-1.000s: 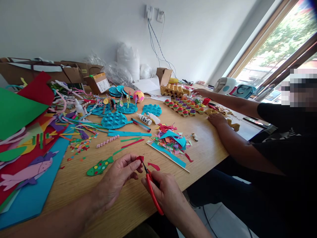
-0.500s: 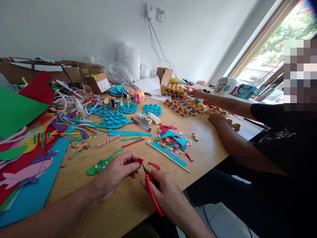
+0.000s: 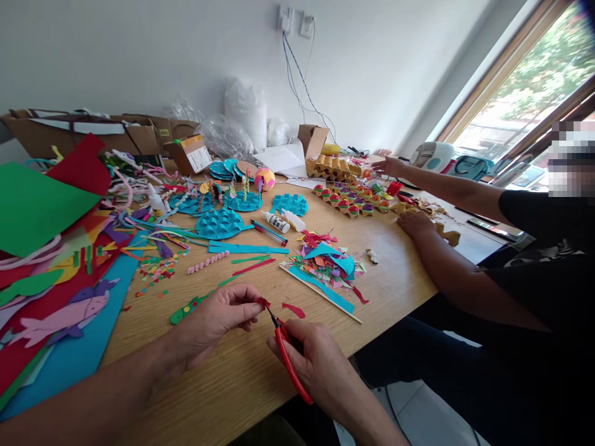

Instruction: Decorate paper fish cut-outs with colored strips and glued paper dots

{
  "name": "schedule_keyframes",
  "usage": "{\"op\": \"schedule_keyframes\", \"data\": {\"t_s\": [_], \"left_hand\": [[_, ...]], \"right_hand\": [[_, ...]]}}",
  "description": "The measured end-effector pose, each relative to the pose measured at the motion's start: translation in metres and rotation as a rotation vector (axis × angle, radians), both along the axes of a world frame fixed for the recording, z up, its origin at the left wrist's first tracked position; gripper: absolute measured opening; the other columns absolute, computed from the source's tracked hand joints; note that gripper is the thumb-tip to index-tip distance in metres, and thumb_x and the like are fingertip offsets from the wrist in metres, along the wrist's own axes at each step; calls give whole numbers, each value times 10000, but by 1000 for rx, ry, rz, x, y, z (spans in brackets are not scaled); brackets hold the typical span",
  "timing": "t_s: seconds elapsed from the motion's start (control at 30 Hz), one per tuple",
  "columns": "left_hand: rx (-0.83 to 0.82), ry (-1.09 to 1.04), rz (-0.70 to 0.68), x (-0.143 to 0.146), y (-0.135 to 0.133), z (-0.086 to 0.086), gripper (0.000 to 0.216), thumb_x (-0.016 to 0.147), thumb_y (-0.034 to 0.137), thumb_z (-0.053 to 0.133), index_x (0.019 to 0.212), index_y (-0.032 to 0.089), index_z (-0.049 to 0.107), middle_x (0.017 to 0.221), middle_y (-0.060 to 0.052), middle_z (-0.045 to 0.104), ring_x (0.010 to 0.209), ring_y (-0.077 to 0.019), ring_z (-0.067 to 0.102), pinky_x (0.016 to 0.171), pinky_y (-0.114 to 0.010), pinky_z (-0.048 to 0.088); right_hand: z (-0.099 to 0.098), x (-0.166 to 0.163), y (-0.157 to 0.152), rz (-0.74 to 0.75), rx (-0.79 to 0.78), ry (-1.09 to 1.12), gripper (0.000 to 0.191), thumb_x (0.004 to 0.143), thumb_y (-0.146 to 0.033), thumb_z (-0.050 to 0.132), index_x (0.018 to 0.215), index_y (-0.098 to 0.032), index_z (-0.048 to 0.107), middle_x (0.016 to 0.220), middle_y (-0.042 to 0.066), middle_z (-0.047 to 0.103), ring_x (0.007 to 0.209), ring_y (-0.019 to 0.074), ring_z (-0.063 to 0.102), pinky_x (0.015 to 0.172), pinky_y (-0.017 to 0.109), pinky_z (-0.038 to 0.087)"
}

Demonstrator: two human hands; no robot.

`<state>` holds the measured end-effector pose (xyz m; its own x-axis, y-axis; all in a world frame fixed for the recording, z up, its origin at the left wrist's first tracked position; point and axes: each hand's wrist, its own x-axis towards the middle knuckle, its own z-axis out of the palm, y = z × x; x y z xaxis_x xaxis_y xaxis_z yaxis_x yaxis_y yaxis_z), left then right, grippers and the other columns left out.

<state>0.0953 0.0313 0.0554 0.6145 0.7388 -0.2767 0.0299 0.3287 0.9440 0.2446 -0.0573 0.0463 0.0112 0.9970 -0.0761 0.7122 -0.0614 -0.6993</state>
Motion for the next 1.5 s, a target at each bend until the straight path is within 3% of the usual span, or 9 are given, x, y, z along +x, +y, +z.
{"op": "schedule_keyframes", "data": {"t_s": [0.9,1.1,1.5], "left_hand": [[-59,-22,-13,-4,0,-3,129,683,247,607,715,157,520,674,31,523,626,-88,456,594,-219,382],[-119,-59,5,-3,-5,-12,160,713,272,619,777,164,521,688,28,539,630,-85,473,592,-213,384],[-54,-55,-51,-1,-6,-12,93,717,227,608,719,156,549,664,30,524,616,-81,451,585,-198,385]], "right_hand": [[-6,1,-3,8,-49,63,349,818,-372,465,551,-172,362,502,-56,366,477,66,301,442,200,220],[-9,3,-4,-20,-38,76,350,814,-367,474,546,-173,357,498,-58,360,472,65,302,436,200,214],[-3,0,-6,0,-18,69,316,822,-340,453,565,-171,381,510,-57,386,485,65,319,450,191,226]]}}
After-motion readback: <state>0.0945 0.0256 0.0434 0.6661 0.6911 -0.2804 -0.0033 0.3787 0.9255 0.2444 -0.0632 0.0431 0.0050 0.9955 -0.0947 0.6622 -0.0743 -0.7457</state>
